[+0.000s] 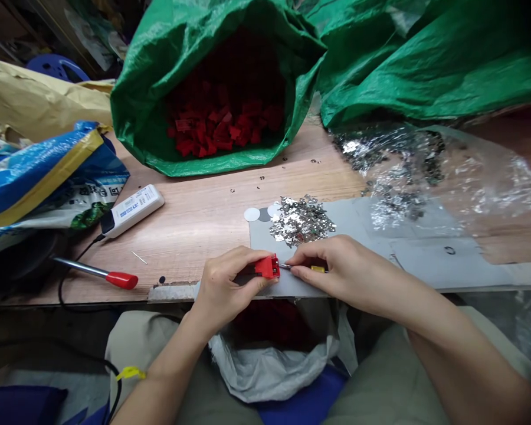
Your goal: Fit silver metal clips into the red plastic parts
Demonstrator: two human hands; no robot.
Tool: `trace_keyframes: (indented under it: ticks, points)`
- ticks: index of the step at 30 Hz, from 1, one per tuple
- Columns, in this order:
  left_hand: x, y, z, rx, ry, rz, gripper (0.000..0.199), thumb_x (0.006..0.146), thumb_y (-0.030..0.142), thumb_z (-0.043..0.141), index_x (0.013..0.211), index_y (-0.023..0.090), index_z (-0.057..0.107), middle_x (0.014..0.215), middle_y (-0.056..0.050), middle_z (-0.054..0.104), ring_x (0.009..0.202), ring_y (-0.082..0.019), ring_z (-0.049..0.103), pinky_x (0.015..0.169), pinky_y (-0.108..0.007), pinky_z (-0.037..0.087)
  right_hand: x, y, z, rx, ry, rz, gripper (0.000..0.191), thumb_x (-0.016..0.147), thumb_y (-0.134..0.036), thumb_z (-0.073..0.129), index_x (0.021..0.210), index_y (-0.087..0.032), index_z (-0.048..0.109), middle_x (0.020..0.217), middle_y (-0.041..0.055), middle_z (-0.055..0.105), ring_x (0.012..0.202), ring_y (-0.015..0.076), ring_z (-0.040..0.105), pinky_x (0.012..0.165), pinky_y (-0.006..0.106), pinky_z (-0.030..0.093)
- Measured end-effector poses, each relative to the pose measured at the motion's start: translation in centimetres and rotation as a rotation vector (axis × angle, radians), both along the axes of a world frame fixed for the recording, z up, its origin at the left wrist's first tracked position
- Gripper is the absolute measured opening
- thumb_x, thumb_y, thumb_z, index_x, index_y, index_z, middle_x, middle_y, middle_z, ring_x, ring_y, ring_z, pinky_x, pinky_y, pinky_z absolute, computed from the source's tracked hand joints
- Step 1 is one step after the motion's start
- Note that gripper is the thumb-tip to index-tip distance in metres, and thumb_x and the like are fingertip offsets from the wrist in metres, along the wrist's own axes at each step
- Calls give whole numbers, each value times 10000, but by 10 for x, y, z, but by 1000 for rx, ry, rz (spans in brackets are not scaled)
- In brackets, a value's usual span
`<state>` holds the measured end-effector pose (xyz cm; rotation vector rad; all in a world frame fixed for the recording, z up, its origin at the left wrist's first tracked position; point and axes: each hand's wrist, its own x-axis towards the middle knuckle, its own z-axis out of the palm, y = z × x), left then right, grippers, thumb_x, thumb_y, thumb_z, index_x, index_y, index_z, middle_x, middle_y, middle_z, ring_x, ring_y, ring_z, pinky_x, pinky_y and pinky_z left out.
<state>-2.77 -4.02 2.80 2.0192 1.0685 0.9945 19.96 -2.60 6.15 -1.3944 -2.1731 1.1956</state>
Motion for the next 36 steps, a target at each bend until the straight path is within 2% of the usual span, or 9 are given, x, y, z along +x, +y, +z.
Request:
trace_keyframes:
  ticks: [11, 18, 24, 32, 36]
  points:
    - [1, 1, 3, -9, 29, -16, 253, 823, 129, 731, 1065, 198, 710, 923, -32, 744, 826, -151, 682, 739, -244, 524, -9, -4, 1, 106, -58, 2, 182, 872, -161, 568, 723, -188, 671, 667, -5, 664, 641, 147, 589, 601, 254, 360]
    - [0, -1, 0, -48, 19, 24, 221, 817, 195, 756, 1035, 199, 719, 942, -43, 745, 843, -163, 687, 744, -256, 534, -3, 0, 0, 44, 14, 18, 178, 888, -191, 574, 814, -182, 735, 707, 3, 701, 634, 148, 602, 590, 249, 364]
    - [0, -1, 1, -40, 8, 13, 236, 811, 179, 758, 1044, 200, 726, 932, -47, 756, 835, -168, 696, 743, -263, 545, -6, -2, 1, 55, 7, -37, 179, 885, -198, 577, 790, -194, 728, 728, 5, 716, 663, 161, 628, 612, 252, 387]
    - [0, 2, 2, -20, 14, -23, 253, 806, 135, 739, 1050, 198, 717, 913, -45, 749, 819, -167, 691, 728, -262, 543, -16, -8, 0, 159, -166, -61, 192, 873, -127, 553, 768, -175, 705, 692, 38, 685, 654, 178, 599, 609, 269, 356]
    - [-1, 3, 1, -44, 28, -6, 233, 812, 172, 751, 1041, 194, 715, 913, -44, 743, 819, -161, 685, 734, -258, 536, -11, -3, 2, 86, -48, -20, 183, 870, -137, 563, 760, -173, 705, 698, 21, 695, 654, 161, 610, 603, 250, 368]
